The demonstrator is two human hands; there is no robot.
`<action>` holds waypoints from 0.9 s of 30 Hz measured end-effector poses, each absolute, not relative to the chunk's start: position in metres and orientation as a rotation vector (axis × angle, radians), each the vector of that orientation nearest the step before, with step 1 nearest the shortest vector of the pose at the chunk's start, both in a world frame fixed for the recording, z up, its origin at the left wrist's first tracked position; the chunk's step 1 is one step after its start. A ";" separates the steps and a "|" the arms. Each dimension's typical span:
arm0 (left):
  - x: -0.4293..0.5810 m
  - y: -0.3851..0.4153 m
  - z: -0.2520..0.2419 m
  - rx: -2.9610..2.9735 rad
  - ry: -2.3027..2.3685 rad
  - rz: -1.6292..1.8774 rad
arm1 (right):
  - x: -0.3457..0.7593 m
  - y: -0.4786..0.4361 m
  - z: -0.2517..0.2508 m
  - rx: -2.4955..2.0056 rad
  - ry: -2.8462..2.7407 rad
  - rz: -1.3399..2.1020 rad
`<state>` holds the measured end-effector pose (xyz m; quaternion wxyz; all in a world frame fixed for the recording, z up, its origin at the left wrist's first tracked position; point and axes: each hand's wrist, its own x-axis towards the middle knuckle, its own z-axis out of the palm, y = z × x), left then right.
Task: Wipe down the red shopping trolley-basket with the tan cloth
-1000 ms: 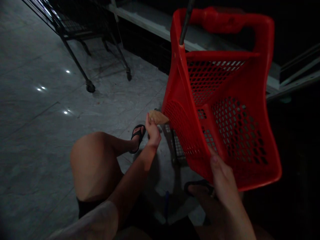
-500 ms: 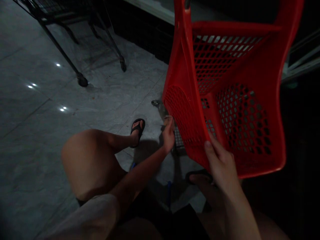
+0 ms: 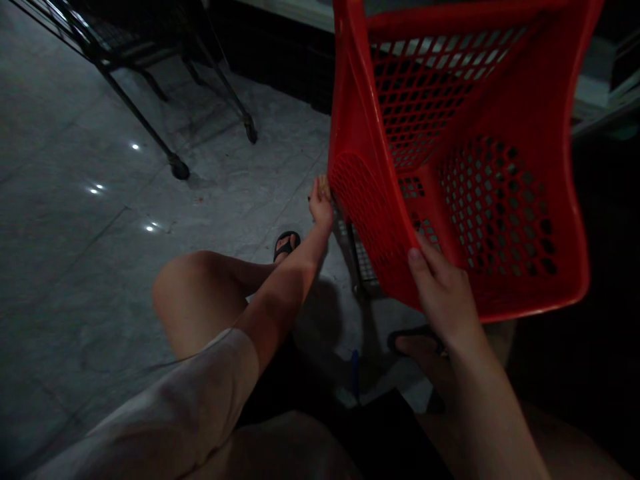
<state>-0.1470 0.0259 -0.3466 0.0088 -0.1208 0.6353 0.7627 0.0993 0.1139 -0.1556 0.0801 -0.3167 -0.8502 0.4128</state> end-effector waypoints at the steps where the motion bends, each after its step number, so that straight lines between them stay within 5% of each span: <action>1: -0.150 0.033 -0.345 -0.360 1.975 2.369 | 0.100 0.114 -0.157 -0.934 -2.544 1.245; 11: -0.043 0.002 -0.338 -0.072 1.742 2.268 | 0.093 0.107 -0.167 -0.787 -2.600 1.176; 18: -0.072 -0.063 -0.211 0.640 2.180 2.435 | 0.088 0.096 -0.175 -0.777 -2.572 1.180; 23: -0.077 -0.056 -0.121 1.682 2.223 1.806 | 0.091 0.058 -0.156 -0.701 -2.678 1.284; 27: -0.067 -0.024 -0.110 1.968 2.066 1.045 | 0.121 0.040 -0.130 -0.608 -3.085 0.894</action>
